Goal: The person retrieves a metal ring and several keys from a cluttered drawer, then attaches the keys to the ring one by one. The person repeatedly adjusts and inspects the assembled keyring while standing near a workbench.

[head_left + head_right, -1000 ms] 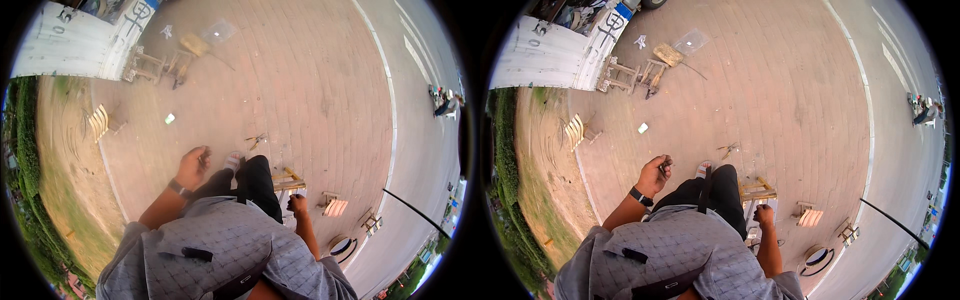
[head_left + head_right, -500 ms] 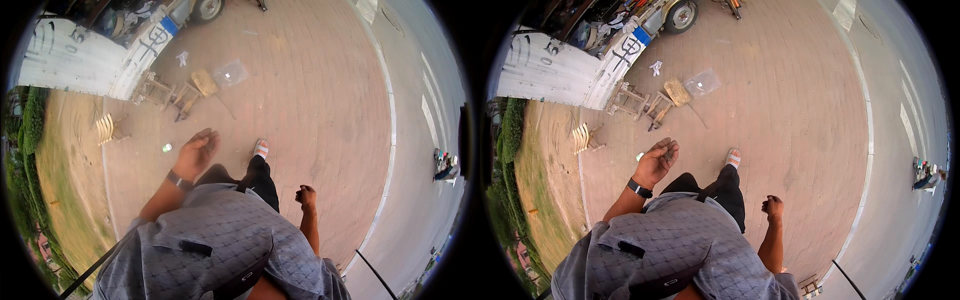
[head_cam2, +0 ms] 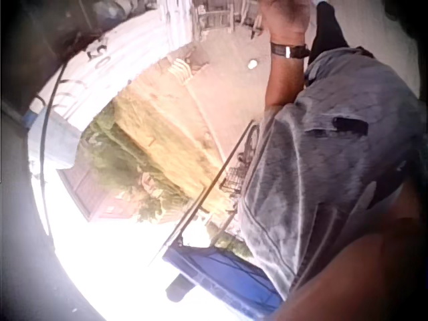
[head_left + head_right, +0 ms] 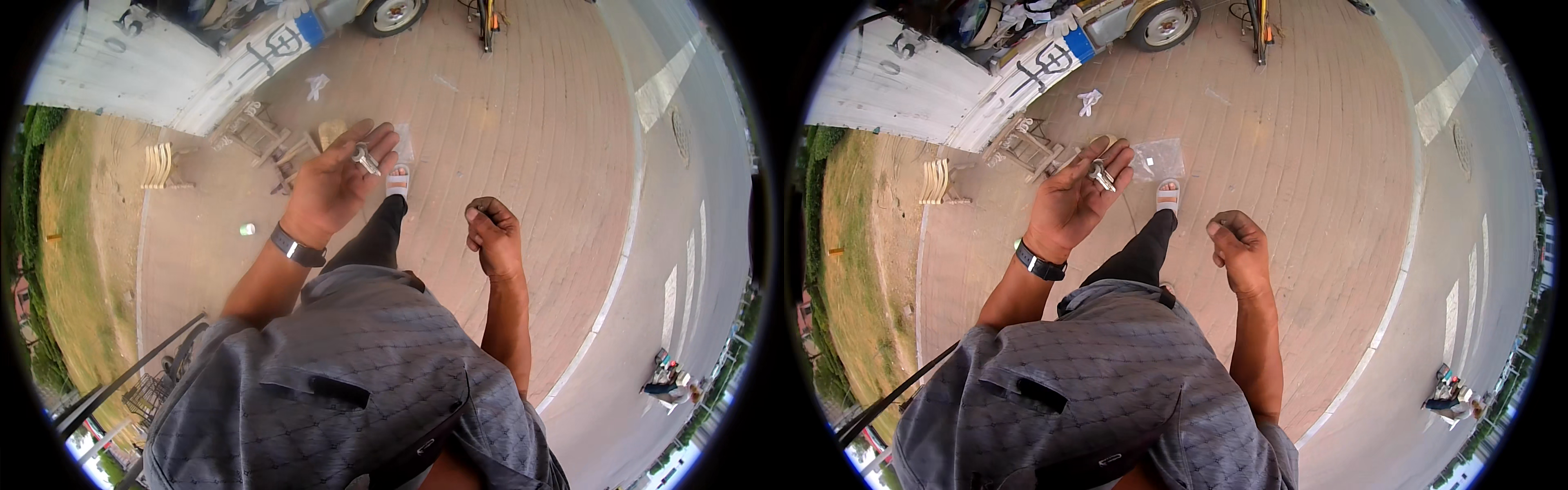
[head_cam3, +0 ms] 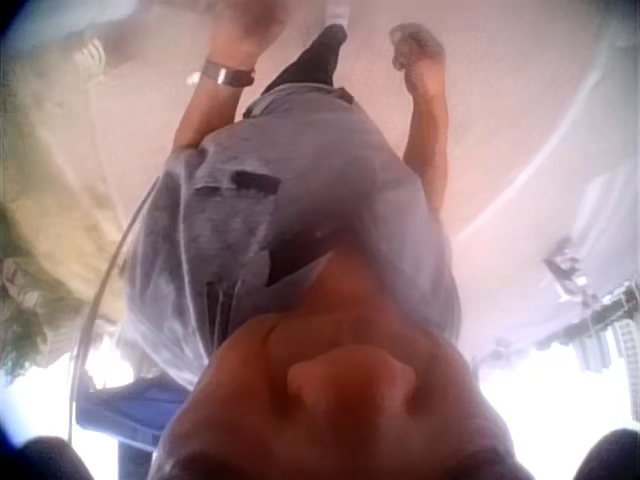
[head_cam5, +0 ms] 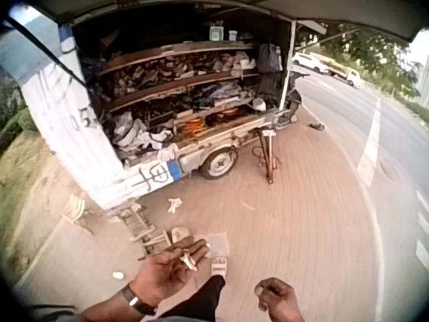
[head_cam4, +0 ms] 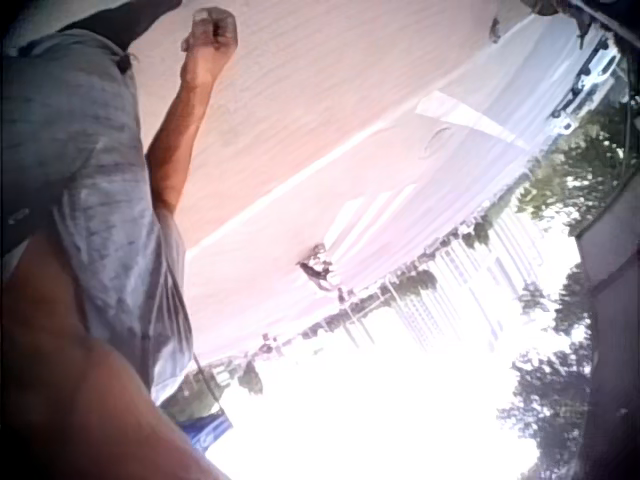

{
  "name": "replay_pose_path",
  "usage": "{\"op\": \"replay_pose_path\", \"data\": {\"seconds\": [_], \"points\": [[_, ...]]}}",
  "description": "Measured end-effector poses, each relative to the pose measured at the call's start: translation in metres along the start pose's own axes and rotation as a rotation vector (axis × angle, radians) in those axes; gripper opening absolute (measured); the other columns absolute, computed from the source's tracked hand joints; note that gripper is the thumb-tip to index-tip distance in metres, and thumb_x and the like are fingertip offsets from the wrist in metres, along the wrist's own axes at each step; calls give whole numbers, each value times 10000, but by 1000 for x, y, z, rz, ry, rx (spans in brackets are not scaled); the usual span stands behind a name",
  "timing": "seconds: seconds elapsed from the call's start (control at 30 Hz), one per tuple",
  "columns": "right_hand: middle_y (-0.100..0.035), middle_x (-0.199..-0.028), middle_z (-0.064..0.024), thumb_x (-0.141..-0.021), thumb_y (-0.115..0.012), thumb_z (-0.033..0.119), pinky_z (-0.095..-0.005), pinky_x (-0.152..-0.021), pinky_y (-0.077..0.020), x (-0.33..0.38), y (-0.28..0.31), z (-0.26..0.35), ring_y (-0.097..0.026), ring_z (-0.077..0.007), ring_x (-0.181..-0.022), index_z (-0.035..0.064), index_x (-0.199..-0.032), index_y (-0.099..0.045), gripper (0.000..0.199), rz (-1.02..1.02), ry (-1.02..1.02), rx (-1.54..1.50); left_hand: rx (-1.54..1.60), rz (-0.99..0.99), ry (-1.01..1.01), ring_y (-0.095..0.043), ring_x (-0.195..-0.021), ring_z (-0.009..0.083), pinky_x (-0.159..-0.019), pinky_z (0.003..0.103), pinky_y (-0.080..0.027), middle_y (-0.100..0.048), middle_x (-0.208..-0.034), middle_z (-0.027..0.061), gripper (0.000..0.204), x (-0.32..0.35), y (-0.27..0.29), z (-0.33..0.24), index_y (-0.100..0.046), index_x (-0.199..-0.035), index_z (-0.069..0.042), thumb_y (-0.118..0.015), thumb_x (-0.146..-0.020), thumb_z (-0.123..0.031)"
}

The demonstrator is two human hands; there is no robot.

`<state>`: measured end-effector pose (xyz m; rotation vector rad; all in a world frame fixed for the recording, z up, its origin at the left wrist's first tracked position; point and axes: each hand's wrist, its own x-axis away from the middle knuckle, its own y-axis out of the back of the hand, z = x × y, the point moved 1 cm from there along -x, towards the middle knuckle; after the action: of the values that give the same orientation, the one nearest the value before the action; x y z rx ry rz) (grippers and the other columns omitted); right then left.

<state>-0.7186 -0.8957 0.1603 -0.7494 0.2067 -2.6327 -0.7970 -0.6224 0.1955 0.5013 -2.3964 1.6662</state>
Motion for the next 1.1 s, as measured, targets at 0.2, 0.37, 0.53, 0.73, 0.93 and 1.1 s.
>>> {"op": "replay_pose_path", "data": {"seconds": [0.2,0.37,0.53,0.73,0.93,1.1], "points": [[-590,-741,45,-927,-749,61,-208,-564,-386,-142,-110,107,-467,-25,-639,-10,-1056,-714,151,159,226,365,96,96,-3,-436,-1460,321,-1201,465,-404,-460,-1555,201,437,-145,-15,-42,-472,-1466,-17,-528,-1048,-134],[-649,-687,-29,-907,-781,110,-235,-529,-431,-254,-169,161,-536,-46,-586,-31,-1035,-713,202,251,314,432,54,80,-87,-417,-1474,307,-1168,450,-414,-489,-1544,159,432,-221,-43,-97,-506,-1456,-69,-556,-1033,-138],[-694,-691,-89,-879,-794,144,-288,-569,-505,-352,-217,200,-642,-118,-597,-18,-1030,-725,232,393,457,617,91,-15,-253,-391,-1490,296,-1225,505,-317,-540,-1505,135,424,-290,-52,-151,-533,-1432,-93,-560,-1009,-108],[-739,-802,-111,-903,-768,100,-287,-671,-538,-470,-281,237,-681,-132,-720,-28,-1008,-721,172,707,452,798,117,-136,-533,-444,-1451,302,-1212,473,-345,-583,-1456,147,387,-365,-46,-212,-551,-1404,-70,-535,-1018,-86],[-732,-786,-114,-898,-748,103,-294,-658,-524,-567,-353,283,-664,-149,-700,-30,-971,-715,155,1014,443,766,171,-257,-760,-528,-1379,294,-1139,444,-448,-597,-1422,162,386,-440,-63,-279,-536,-1409,-49,-543,-1026,-89],[-713,-753,-73,-898,-756,125,-294,-632,-499,-624,-412,302,-618,-106,-676,-20,-936,-718,154,1084,315,733,187,-331,-861,-535,-1364,305,-1128,443,-451,-575,-1433,192,417,-472,-72,-338,-487,-1429,-3,-544,-1026,-92]]}}
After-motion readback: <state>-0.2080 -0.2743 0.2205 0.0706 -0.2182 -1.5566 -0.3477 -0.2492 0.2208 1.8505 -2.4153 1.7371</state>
